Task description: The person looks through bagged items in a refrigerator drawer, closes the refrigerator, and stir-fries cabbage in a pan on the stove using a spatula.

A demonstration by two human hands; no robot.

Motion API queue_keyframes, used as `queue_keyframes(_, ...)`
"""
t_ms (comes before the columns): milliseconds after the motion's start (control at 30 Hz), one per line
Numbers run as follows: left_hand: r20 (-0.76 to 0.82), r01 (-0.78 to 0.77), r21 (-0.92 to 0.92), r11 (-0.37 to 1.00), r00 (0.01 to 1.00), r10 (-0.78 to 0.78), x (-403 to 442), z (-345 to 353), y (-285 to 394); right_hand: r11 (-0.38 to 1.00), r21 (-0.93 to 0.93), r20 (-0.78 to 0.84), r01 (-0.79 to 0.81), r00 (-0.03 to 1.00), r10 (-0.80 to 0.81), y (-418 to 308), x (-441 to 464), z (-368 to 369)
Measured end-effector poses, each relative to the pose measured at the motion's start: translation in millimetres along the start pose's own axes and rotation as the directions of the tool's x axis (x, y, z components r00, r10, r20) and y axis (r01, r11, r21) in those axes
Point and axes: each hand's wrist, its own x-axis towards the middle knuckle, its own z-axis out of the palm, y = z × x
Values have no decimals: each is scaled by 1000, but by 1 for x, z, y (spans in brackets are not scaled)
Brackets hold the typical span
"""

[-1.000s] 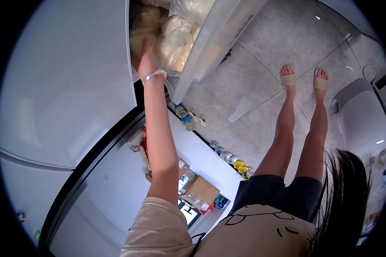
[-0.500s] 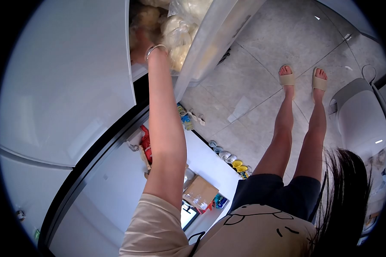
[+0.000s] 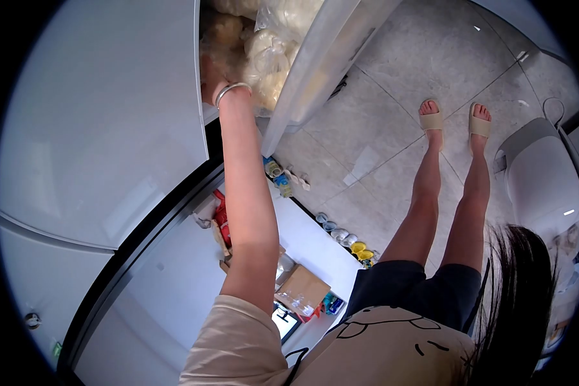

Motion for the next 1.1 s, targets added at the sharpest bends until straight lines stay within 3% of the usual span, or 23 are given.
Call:
queue_keyframes(67,16,47,-7,999,999,-47,1,2,2,1000,-13,3,-2,1000,2,1,0,1)
queue_keyframes(133,42,77,-8,997,996,-76,3,1,3,1000,-16,62,8,998,-7,-22,-2,-65)
queue_keyframes(200,79,113,-4,994,991,-112,6,-1,7,1000,-2,60,3,998,-3,-24,-3,-70)
queue_keyframes(267,115,155,3,988,981,-154,8,-7,11,999,32,1,-14,1000,14,-5,-1,-14)
queue_keyframes(467,180,257,52,965,948,-262,8,-21,22,998,51,-31,29,999,-28,-4,-3,-20)
queue_keyframes(533,196,283,65,957,937,-290,9,-21,21,997,72,46,23,999,-26,-34,-5,-96)
queue_keyframes(600,201,299,86,950,929,-311,7,-24,19,998,60,58,11,998,-14,-32,-3,-91)
queue_keyframes(667,190,310,126,942,925,-329,0,-29,19,1000,19,7,-9,1000,9,1,2,-2)
queue_keyframes(700,180,311,158,937,924,-337,-4,-35,19,999,42,14,-10,1000,9,-1,1,-6)
queue_keyframes(767,149,294,235,927,931,-333,-13,-48,19,996,88,30,-7,1000,4,-10,-2,-31)
queue_keyframes(833,115,252,334,908,946,-305,-20,-60,24,997,76,116,-35,993,26,-41,-1,-105)
queue_keyframes(1000,-19,234,505,831,965,-260,-50,-56,41,997,55,115,-45,993,38,-41,0,-104)
queue_keyframes(1100,32,60,449,892,996,-83,-44,-67,27,997,71,149,-37,989,27,-40,2,-110)
